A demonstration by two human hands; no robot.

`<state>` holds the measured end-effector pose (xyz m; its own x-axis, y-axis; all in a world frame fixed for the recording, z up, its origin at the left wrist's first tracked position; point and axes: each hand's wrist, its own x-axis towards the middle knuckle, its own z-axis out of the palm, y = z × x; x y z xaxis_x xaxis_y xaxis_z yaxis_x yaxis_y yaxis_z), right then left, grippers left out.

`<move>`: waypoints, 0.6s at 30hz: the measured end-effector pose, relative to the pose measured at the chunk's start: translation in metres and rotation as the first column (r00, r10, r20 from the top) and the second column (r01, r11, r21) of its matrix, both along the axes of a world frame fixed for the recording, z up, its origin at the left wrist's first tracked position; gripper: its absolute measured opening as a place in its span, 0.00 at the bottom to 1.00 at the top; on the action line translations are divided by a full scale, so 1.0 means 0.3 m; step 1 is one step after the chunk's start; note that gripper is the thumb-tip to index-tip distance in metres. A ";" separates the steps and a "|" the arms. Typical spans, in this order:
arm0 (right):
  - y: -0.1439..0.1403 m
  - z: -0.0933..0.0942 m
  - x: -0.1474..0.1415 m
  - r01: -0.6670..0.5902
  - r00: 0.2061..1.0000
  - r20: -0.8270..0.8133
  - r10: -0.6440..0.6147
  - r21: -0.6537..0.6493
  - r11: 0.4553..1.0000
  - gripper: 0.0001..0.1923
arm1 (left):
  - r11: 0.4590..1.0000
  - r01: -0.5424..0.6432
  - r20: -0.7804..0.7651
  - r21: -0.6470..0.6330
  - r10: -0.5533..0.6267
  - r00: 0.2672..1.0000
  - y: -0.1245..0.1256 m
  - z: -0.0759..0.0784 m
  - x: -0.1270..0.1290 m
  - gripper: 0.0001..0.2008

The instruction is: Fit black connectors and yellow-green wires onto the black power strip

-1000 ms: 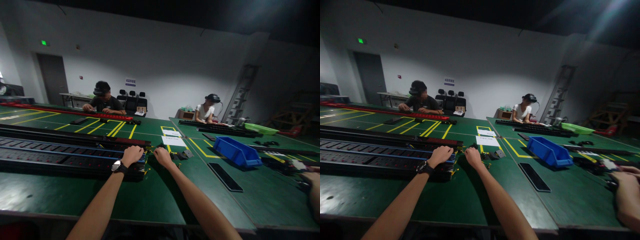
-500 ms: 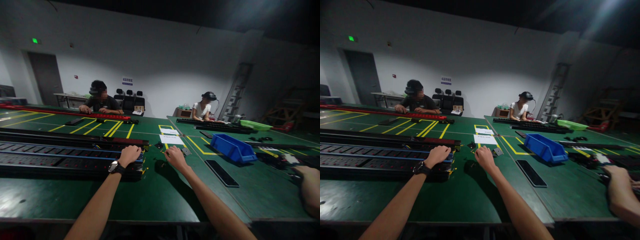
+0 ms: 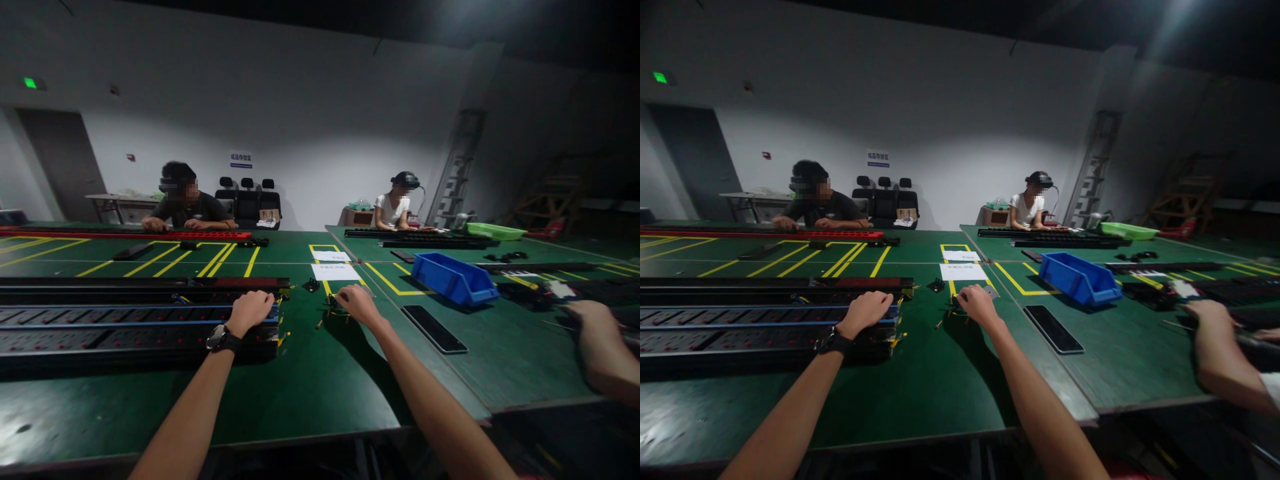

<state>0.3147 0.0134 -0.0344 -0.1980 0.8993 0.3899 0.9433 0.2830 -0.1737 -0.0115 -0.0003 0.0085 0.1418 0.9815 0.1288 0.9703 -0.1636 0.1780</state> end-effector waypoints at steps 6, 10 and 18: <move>-0.009 0.002 -0.028 0.092 0.994 0.057 -0.093 0.017 0.996 0.13 | 1.000 -0.018 -0.015 -0.008 0.018 1.000 -0.004 0.009 0.008 0.28; -0.004 0.014 -0.064 0.150 0.985 0.079 -0.151 0.022 0.989 0.15 | 1.000 -0.010 -0.015 -0.003 0.010 1.000 -0.007 0.009 0.010 0.27; 0.014 0.012 -0.179 0.123 0.974 0.197 -0.114 -0.036 0.992 0.15 | 1.000 -0.005 -0.027 -0.001 0.005 1.000 -0.008 0.005 0.008 0.27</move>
